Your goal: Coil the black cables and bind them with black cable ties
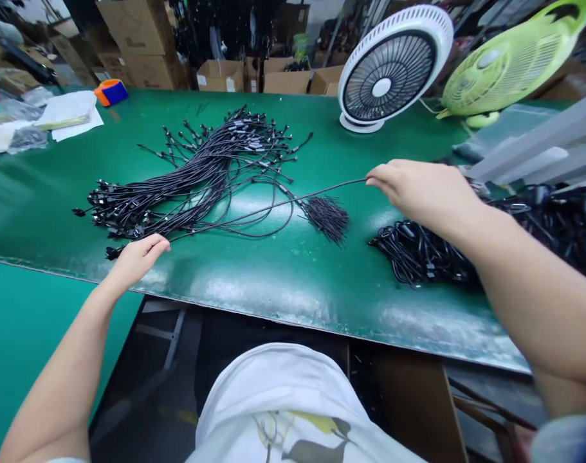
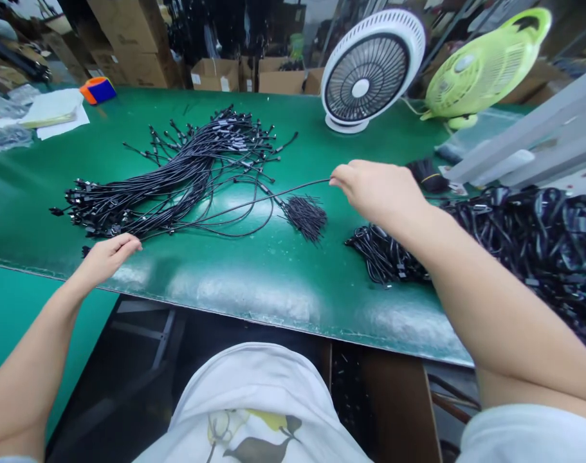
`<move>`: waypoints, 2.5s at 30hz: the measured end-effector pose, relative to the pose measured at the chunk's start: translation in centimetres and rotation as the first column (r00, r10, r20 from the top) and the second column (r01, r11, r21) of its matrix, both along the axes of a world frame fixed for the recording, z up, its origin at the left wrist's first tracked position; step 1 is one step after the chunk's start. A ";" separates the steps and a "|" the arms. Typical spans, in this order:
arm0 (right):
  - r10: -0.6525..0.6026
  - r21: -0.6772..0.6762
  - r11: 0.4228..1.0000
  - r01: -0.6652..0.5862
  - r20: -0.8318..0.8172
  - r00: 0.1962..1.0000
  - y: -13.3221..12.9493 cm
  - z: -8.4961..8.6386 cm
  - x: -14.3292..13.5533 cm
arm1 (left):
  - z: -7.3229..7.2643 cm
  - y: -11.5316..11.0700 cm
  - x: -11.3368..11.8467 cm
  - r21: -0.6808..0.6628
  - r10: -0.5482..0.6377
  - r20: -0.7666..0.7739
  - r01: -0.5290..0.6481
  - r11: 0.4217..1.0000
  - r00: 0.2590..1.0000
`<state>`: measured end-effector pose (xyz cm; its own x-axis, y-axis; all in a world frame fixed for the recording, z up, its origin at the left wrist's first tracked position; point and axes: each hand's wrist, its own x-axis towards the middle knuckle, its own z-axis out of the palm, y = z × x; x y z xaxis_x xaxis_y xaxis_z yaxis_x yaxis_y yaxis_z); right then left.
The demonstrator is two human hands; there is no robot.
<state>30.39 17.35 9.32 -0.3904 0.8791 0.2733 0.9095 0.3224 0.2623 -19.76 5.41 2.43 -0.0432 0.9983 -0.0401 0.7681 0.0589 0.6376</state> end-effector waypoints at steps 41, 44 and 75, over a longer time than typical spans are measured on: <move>0.226 -0.185 0.592 -0.785 -0.896 0.381 -10.0 -4.6 -9.3 | 0.0 -5.0 19.3 -0.075 -0.180 0.800 0.393 0.916 0.572; -0.168 -0.171 0.658 -0.734 -0.983 0.079 -9.7 -6.7 -10.4 | 0.2 -4.7 19.5 -0.084 -0.033 0.944 0.336 0.938 0.328; -0.808 -0.225 0.530 -0.817 -0.426 -0.407 -11.0 -10.0 -15.2 | -5.7 -5.8 23.3 -0.325 0.139 0.915 0.490 0.809 0.378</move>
<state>15.21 6.38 -0.66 -0.4480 0.8519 -0.2711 -0.5264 -0.4965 -0.6902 3.52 -0.34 -3.29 0.5040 0.7785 -0.3739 -0.1819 0.5189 0.8352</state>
